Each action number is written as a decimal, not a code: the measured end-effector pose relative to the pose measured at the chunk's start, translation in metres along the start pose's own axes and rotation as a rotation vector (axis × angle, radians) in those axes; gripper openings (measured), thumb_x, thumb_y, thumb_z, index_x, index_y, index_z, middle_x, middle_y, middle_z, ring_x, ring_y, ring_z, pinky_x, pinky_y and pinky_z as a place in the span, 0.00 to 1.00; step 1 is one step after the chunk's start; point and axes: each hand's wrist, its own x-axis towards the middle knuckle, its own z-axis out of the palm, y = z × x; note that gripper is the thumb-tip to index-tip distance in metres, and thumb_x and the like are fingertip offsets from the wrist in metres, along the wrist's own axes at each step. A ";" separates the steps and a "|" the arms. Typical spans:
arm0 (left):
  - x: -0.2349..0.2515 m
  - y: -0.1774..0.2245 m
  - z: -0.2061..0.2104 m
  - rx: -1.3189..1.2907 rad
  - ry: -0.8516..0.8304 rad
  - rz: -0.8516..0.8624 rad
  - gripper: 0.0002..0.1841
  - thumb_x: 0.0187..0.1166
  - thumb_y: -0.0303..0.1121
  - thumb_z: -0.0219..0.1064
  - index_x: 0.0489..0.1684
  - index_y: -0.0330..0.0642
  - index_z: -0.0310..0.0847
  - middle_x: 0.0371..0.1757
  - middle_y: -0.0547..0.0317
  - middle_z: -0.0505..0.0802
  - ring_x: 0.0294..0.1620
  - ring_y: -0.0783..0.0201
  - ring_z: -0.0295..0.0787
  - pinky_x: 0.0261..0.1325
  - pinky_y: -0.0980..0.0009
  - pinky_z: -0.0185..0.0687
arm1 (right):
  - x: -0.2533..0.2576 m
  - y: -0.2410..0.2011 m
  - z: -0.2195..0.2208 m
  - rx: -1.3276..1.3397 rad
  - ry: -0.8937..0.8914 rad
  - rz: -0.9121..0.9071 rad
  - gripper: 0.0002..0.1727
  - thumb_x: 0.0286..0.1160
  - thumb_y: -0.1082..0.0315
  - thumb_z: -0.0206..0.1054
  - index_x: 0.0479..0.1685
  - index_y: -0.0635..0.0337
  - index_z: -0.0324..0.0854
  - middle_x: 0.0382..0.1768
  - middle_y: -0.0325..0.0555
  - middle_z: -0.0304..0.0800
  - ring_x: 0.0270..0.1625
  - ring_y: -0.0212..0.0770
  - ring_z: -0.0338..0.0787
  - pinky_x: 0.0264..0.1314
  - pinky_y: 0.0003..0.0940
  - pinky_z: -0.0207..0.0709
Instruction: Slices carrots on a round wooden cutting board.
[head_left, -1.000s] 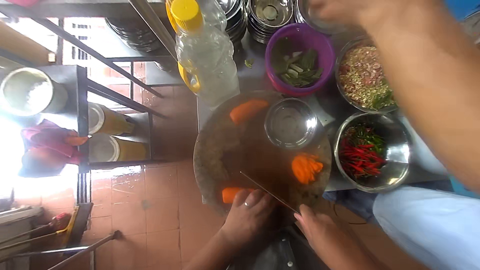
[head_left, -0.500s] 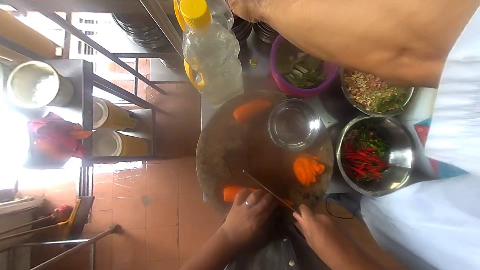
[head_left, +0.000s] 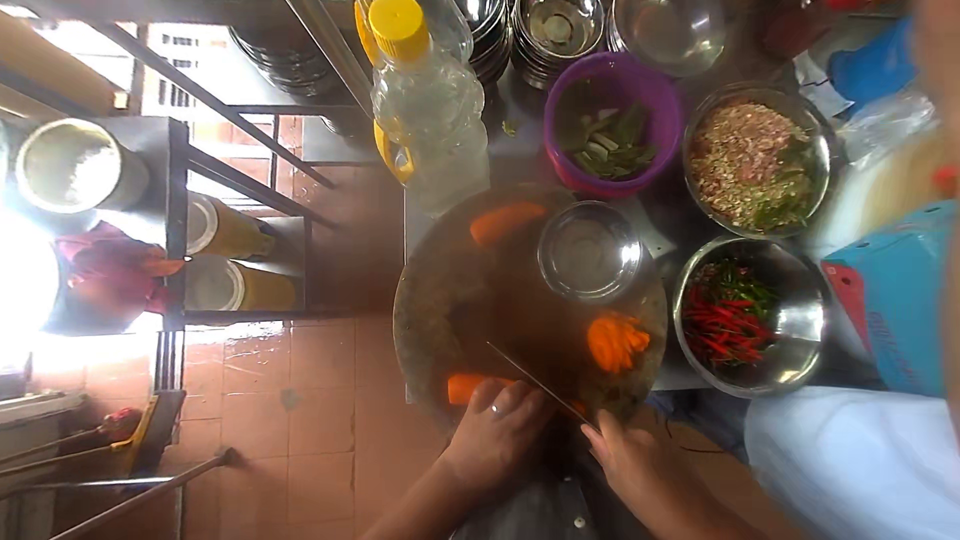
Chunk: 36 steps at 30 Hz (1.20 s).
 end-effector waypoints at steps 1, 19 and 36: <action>0.001 0.000 0.001 0.006 0.005 0.001 0.19 0.84 0.30 0.60 0.67 0.63 0.84 0.71 0.74 0.87 0.72 0.65 0.79 0.74 0.55 0.68 | 0.000 0.003 0.002 0.007 0.016 -0.002 0.21 0.90 0.49 0.55 0.43 0.56 0.83 0.16 0.42 0.82 0.19 0.45 0.90 0.20 0.43 0.85; 0.000 0.000 0.002 -0.004 0.029 -0.004 0.17 0.84 0.29 0.60 0.64 0.61 0.85 0.69 0.73 0.88 0.72 0.64 0.79 0.75 0.56 0.68 | 0.008 -0.010 -0.015 -0.073 0.006 -0.048 0.18 0.90 0.51 0.54 0.40 0.52 0.81 0.14 0.40 0.80 0.18 0.44 0.88 0.19 0.41 0.82; 0.001 -0.002 0.005 0.007 0.056 -0.004 0.16 0.85 0.30 0.60 0.64 0.59 0.84 0.69 0.72 0.88 0.71 0.64 0.79 0.75 0.57 0.68 | 0.009 -0.007 -0.001 -0.057 0.134 -0.065 0.20 0.89 0.50 0.54 0.36 0.53 0.81 0.12 0.38 0.76 0.14 0.41 0.85 0.14 0.38 0.79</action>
